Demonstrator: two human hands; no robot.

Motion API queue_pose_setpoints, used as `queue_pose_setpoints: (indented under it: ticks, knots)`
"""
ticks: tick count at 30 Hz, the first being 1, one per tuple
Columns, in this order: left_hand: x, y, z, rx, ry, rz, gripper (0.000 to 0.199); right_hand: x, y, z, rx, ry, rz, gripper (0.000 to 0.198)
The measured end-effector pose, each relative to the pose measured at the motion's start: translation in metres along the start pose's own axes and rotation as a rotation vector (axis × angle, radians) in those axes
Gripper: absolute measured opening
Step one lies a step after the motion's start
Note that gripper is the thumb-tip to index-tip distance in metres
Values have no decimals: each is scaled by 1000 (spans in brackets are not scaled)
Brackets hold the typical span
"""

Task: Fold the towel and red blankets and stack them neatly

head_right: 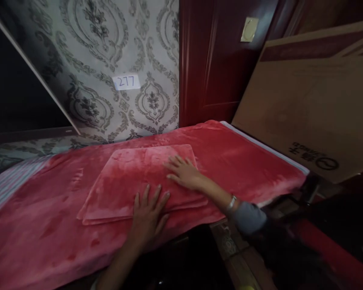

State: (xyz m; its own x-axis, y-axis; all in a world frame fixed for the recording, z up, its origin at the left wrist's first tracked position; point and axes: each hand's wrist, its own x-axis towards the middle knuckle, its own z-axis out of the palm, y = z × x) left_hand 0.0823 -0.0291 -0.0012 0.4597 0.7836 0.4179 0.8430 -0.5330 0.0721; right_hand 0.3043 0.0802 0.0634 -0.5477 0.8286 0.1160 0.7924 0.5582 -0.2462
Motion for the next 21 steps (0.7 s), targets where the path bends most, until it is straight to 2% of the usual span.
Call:
queue_pose_setpoints:
  ticks: [2, 4, 6, 9, 11, 14, 16, 18, 21]
  knots:
    - [-1, -1, 0, 11, 11, 7, 61, -42, -11, 19, -42, 83, 5, 57]
    - [-2, -2, -2, 23, 9, 11, 61, -71, -18, 42, -90, 178, 26, 57]
    - [-1, -3, -8, 31, 9, 6, 57, -85, -21, 62, -125, 277, 41, 58]
    - [15, -2, -23, 9, 1, 24, 49, -88, -23, 78, -136, 388, 42, 58]
    - [41, 2, -33, -68, -73, 130, 50, -85, -24, 80, -126, 429, 40, 56]
    - [98, 8, -37, -208, -285, 326, 55, -83, -26, 81, -103, 458, 50, 50]
    - [139, 8, -28, -229, -423, 370, 58, -83, -26, 82, -100, 454, 49, 52]
    - [175, 2, -11, -194, -509, 383, 60, -83, -25, 84, -107, 449, 42, 59]
    - [213, -15, 18, -136, -523, 442, 62, -82, -23, 87, -103, 454, 37, 61]
